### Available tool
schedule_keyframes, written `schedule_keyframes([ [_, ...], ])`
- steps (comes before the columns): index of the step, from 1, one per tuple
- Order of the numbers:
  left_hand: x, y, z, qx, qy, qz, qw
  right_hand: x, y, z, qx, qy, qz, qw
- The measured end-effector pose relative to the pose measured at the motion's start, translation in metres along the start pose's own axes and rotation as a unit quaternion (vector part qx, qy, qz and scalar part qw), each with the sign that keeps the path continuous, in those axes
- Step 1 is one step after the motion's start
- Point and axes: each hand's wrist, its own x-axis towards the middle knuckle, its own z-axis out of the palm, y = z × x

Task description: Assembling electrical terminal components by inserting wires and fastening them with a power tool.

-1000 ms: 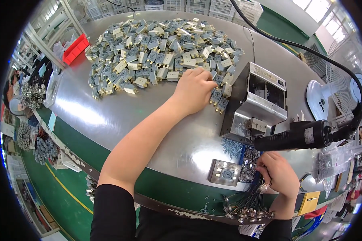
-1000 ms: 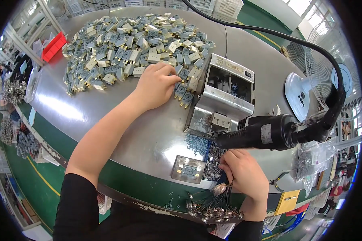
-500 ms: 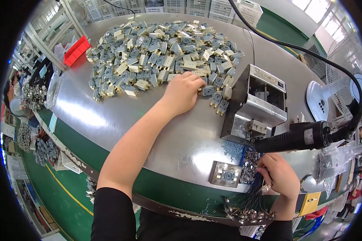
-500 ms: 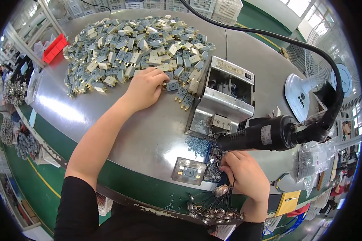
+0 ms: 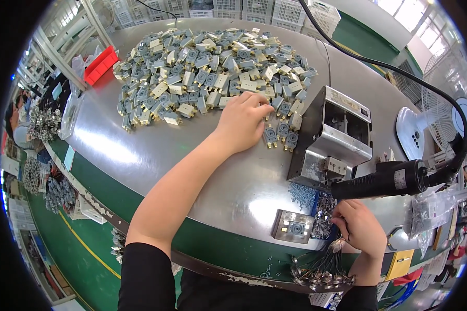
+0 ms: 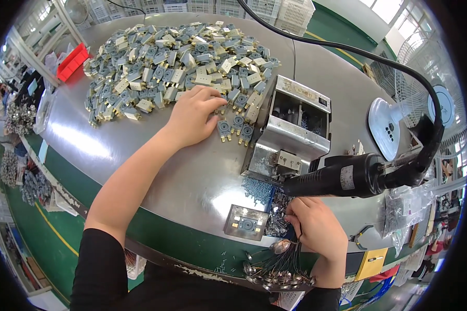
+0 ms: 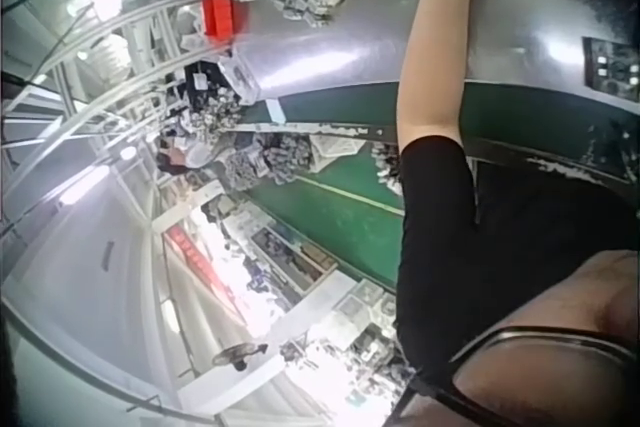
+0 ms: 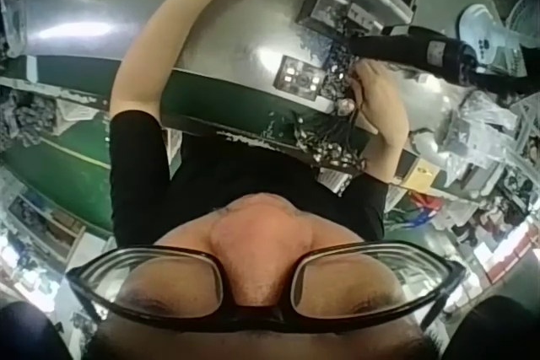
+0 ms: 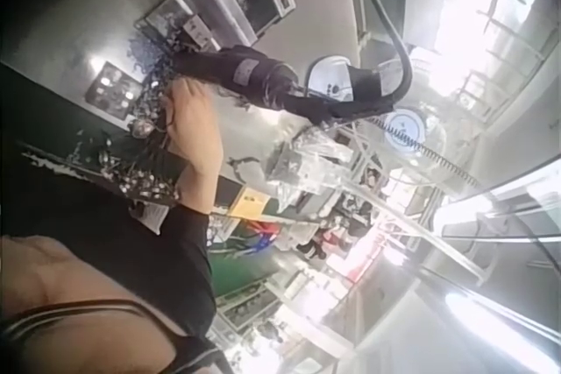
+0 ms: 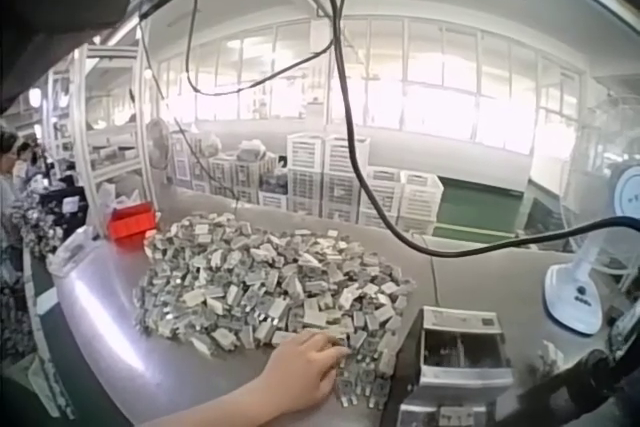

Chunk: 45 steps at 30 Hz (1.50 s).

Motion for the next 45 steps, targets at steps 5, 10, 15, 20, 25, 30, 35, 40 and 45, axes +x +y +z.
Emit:
schedule_keyframes([
  [5,0.016,-0.009,0.010,0.139,-0.088,0.109,0.980,-0.001,0.002,-0.001,0.003,0.004,-0.007,1.000],
  [10,0.029,-0.005,0.011,0.190,-0.171,0.136,0.957,-0.002,0.002,-0.003,0.016,0.003,-0.009,1.000],
  [15,0.025,-0.013,0.009,0.181,-0.141,0.202,0.952,-0.002,0.002,-0.004,0.018,0.004,-0.014,1.000],
  [20,0.025,-0.017,0.003,0.175,-0.162,0.251,0.938,-0.002,0.002,-0.004,0.016,0.004,-0.016,1.000],
  [25,0.026,-0.025,-0.002,0.170,-0.225,0.299,0.912,-0.004,0.003,-0.004,0.011,0.013,-0.023,1.000],
  [30,0.024,-0.021,-0.002,0.099,-0.187,0.305,0.928,-0.005,0.003,-0.004,0.014,0.008,-0.023,1.000],
  [35,0.016,0.007,-0.012,-0.242,0.019,-0.092,0.966,-0.006,0.004,-0.006,0.019,0.014,-0.021,1.000],
  [40,-0.006,0.055,-0.033,-0.584,0.032,-0.310,0.749,-0.009,0.009,-0.007,0.024,0.031,-0.020,0.999],
  [45,-0.044,0.114,-0.059,-0.715,0.051,-0.433,0.547,-0.010,0.010,-0.008,0.063,0.045,-0.041,0.996],
])
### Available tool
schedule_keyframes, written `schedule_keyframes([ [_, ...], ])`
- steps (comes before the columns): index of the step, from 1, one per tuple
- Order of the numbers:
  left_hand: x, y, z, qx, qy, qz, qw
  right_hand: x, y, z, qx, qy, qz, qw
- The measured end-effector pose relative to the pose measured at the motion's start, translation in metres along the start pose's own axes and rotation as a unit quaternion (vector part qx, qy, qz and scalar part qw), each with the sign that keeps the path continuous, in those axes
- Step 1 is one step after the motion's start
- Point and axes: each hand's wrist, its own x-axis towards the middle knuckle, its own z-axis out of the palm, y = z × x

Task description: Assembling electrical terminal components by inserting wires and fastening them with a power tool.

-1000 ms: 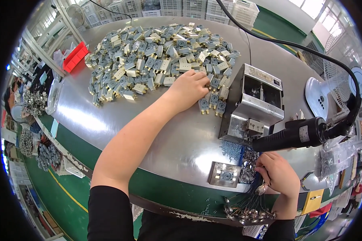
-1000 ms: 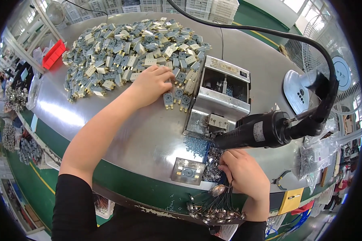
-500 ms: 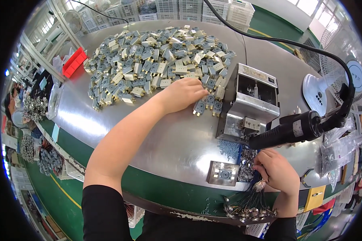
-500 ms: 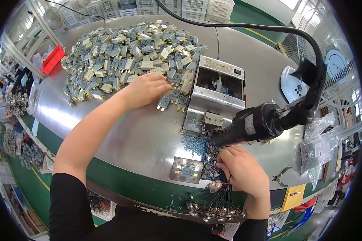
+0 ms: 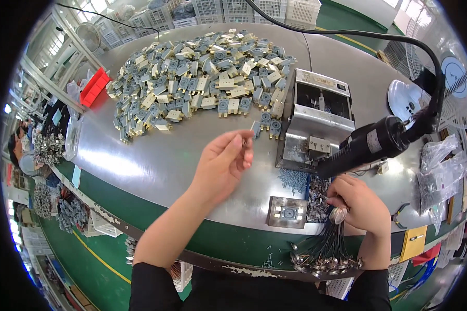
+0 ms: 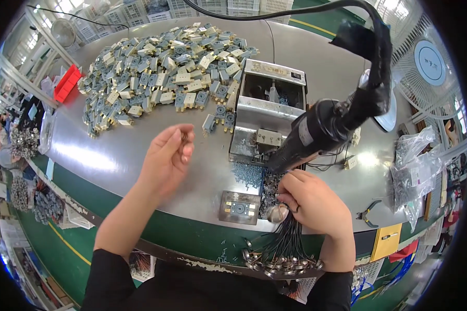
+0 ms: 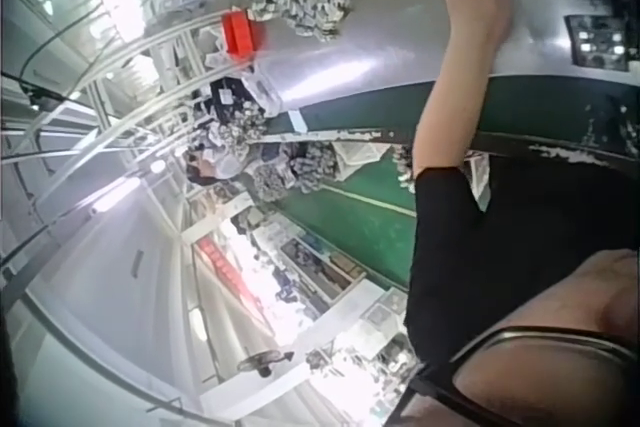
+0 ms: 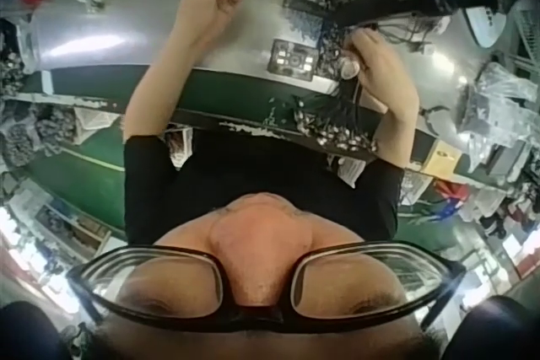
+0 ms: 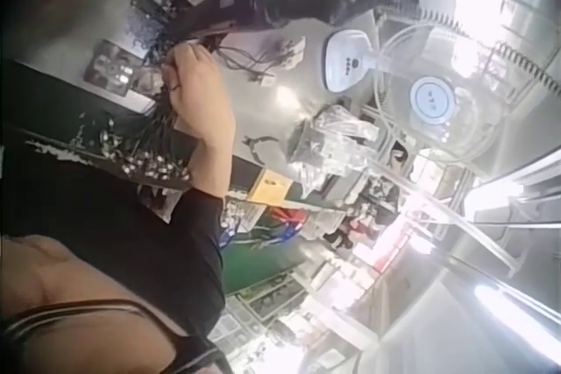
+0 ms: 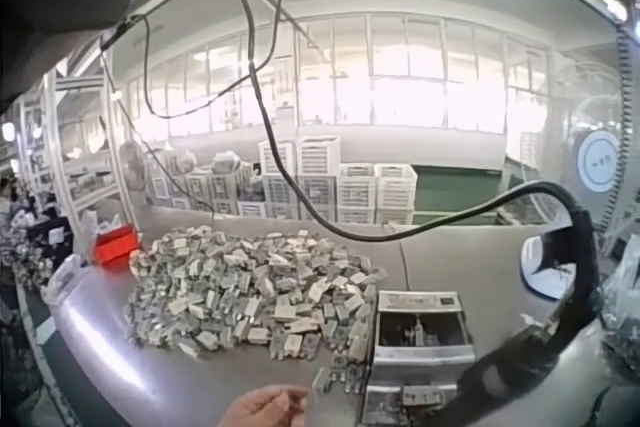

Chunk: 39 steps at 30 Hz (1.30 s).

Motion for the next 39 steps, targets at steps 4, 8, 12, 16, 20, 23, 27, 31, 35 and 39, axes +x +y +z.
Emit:
schedule_keyframes([
  [4,-0.016,-0.030,-0.030,-0.099,-0.019,-0.060,0.993,-0.001,-0.001,0.000,0.010,0.006,-0.005,1.000],
  [8,-0.022,-0.043,-0.034,-0.126,-0.119,-0.067,0.983,-0.001,-0.005,0.000,0.015,-0.001,0.006,1.000],
  [12,-0.036,-0.046,-0.013,-0.119,-0.121,-0.048,0.984,-0.004,-0.001,0.004,0.012,0.008,0.002,1.000],
  [16,-0.049,-0.044,0.003,-0.153,-0.140,-0.052,0.977,-0.004,0.002,0.004,0.007,0.015,-0.010,1.000],
  [20,-0.053,-0.043,0.002,-0.145,-0.217,-0.056,0.964,-0.002,0.000,0.004,-0.001,0.009,-0.005,1.000],
  [23,-0.054,-0.050,-0.003,-0.189,-0.248,-0.046,0.949,-0.002,0.000,0.006,0.003,0.007,-0.010,1.000],
  [27,-0.058,-0.053,-0.005,-0.297,-0.305,-0.072,0.902,-0.003,-0.002,0.005,0.002,0.003,-0.003,1.000],
  [31,-0.062,-0.046,0.000,-0.216,-0.297,-0.081,0.926,-0.003,-0.003,0.006,-0.010,-0.003,0.003,1.000],
  [35,-0.064,-0.043,0.001,-0.182,-0.306,-0.055,0.933,-0.002,-0.002,0.008,-0.014,-0.001,0.003,1.000],
  [39,-0.065,-0.044,0.006,-0.158,-0.307,-0.017,0.938,-0.001,-0.004,0.007,-0.015,-0.007,0.003,1.000],
])
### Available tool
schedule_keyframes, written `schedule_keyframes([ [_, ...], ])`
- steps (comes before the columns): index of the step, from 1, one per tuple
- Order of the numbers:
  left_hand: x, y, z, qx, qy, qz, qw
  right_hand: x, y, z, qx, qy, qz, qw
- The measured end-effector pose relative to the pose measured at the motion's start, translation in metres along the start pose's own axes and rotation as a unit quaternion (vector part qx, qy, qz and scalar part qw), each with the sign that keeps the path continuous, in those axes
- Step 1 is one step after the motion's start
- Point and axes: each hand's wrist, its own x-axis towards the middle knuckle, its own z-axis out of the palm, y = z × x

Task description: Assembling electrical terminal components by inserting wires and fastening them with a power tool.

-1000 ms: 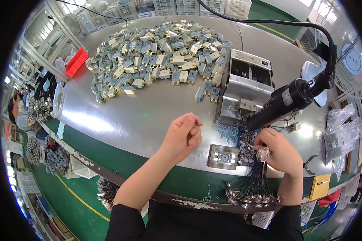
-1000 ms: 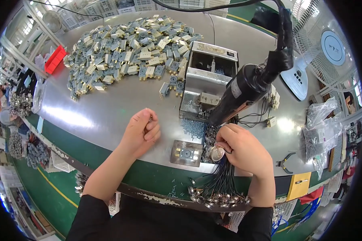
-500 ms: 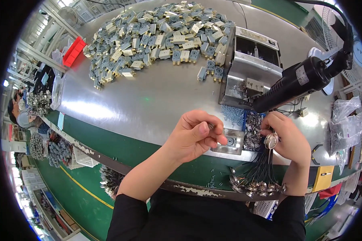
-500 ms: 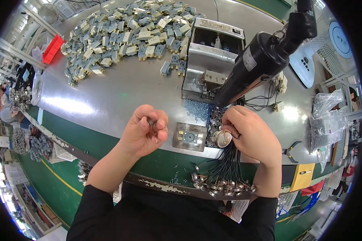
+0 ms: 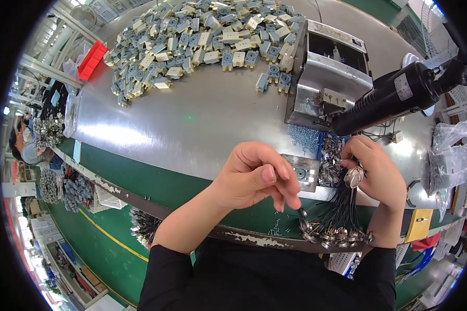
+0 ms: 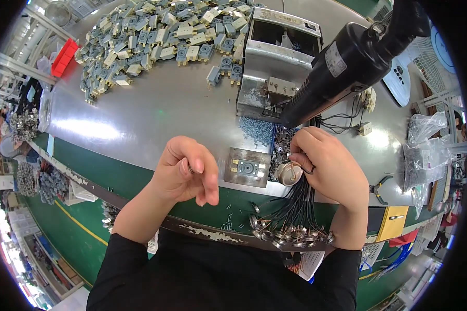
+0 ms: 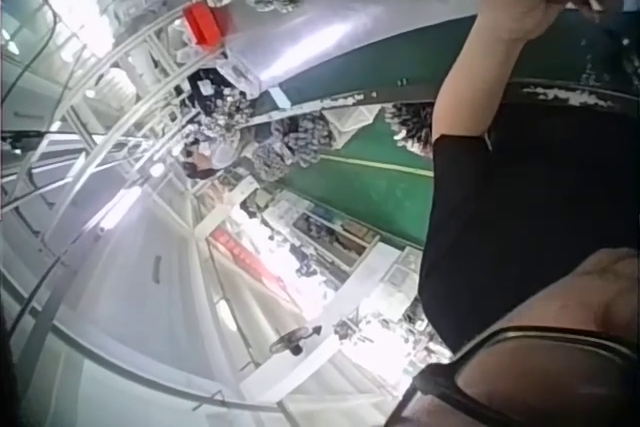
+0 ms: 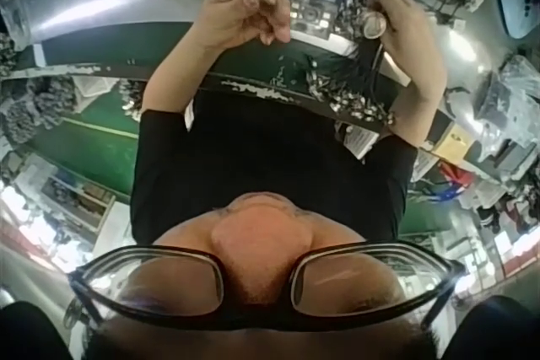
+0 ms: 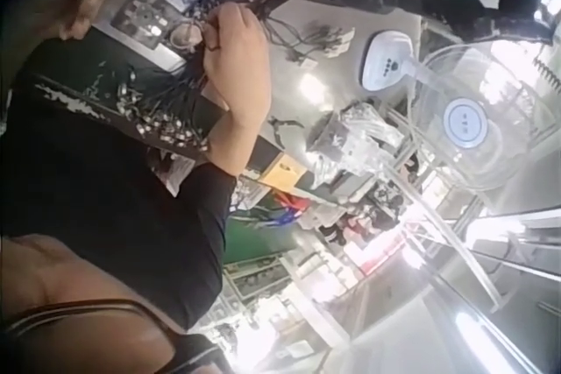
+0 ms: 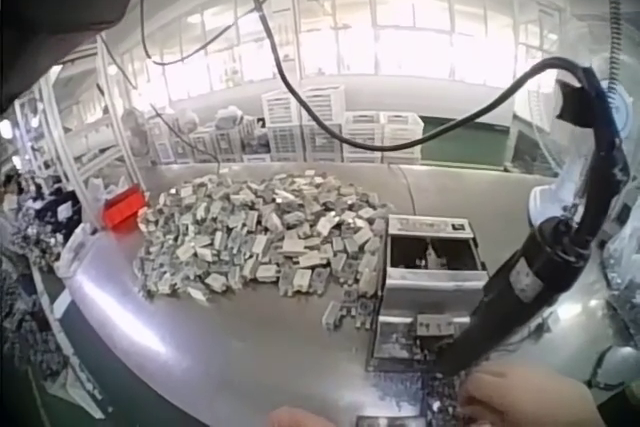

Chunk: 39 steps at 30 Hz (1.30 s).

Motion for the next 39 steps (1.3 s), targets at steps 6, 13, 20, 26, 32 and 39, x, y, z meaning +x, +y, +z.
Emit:
schedule_keyframes([
  [6,-0.002,0.000,-0.005,0.004,-0.017,-0.016,1.000,0.000,0.001,0.001,0.002,0.001,0.005,1.000],
  [13,-0.003,-0.003,-0.009,-0.055,-0.041,-0.021,0.997,0.000,0.000,0.001,-0.002,-0.002,0.006,1.000],
  [20,-0.002,-0.005,-0.011,-0.075,-0.061,-0.024,0.995,0.000,0.001,0.001,-0.001,-0.002,0.004,1.000],
  [26,-0.004,-0.001,-0.013,-0.038,-0.023,-0.027,0.999,0.000,0.000,0.002,0.006,-0.003,0.008,1.000],
  [32,0.000,0.011,-0.018,0.028,0.080,0.028,0.996,0.000,0.000,0.001,0.009,-0.004,0.005,1.000],
  [39,-0.002,0.027,-0.036,0.031,0.074,0.089,0.993,0.000,0.005,0.001,0.008,-0.008,0.003,1.000],
])
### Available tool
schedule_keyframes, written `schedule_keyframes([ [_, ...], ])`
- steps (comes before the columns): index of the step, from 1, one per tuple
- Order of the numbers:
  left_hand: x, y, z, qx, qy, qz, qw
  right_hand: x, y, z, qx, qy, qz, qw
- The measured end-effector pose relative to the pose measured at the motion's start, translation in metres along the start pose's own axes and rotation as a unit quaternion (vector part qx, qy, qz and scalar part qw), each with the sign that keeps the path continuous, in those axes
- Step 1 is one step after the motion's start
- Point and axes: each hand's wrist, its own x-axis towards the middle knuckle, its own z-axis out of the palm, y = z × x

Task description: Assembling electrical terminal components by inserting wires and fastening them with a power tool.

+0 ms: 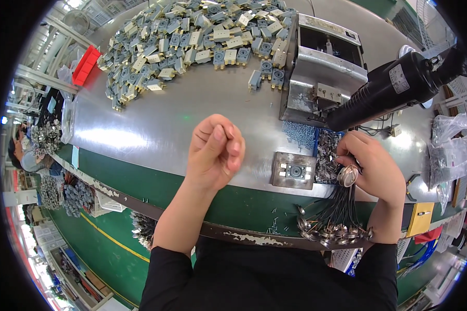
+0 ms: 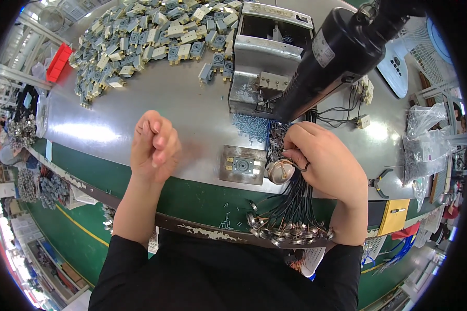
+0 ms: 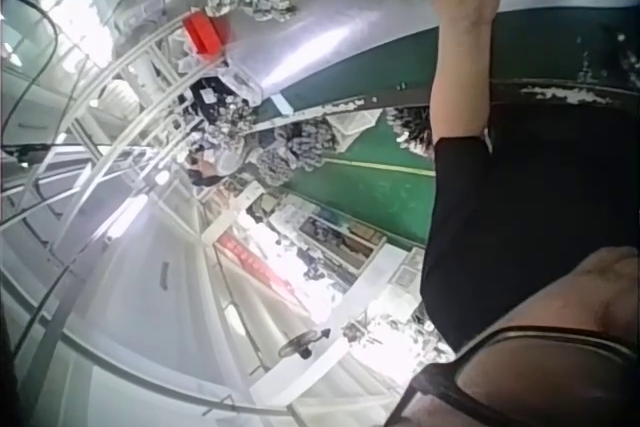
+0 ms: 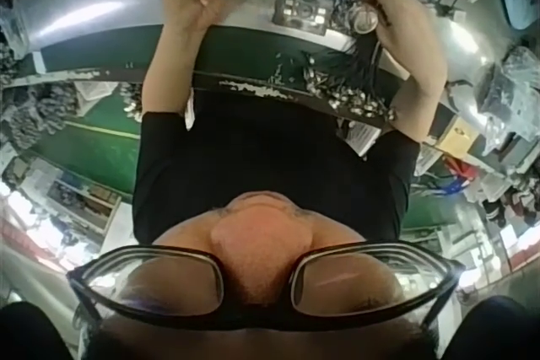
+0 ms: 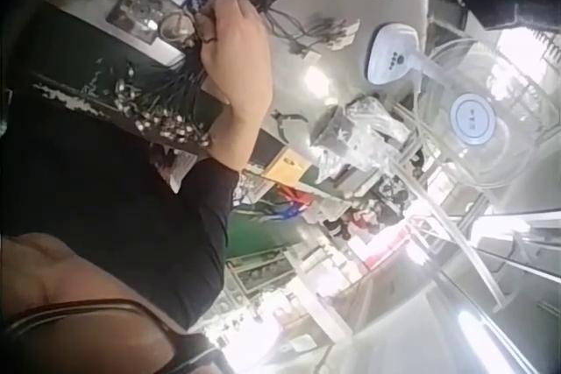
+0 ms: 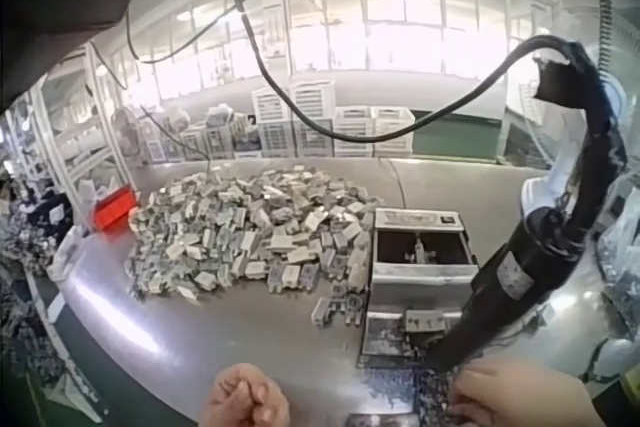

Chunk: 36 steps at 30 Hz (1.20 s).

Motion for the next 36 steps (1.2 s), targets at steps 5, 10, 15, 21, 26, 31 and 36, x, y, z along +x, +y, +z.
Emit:
schedule_keyframes([
  [5,0.007,0.003,0.005,0.006,0.057,0.019,0.998,-0.001,-0.001,-0.004,0.008,0.016,-0.002,1.000],
  [10,0.007,0.005,0.003,0.109,0.033,0.002,0.993,-0.003,0.006,-0.010,0.024,0.062,0.000,0.998],
  [15,-0.002,-0.004,-0.006,0.157,-0.012,-0.019,0.987,-0.004,0.013,-0.017,0.104,0.079,-0.009,0.991],
  [21,-0.004,-0.017,0.002,0.236,-0.008,-0.122,0.964,-0.009,0.015,-0.022,0.135,0.086,-0.023,0.987],
  [26,-0.006,-0.022,-0.013,0.280,-0.030,-0.075,0.957,-0.007,0.006,-0.018,0.178,0.128,0.030,0.975],
  [31,-0.006,-0.021,-0.009,0.196,0.003,-0.092,0.976,-0.001,0.007,-0.015,0.088,0.049,-0.075,0.992],
  [36,-0.007,-0.022,-0.007,0.165,0.001,-0.092,0.982,-0.004,0.007,-0.017,0.096,0.026,-0.084,0.991],
])
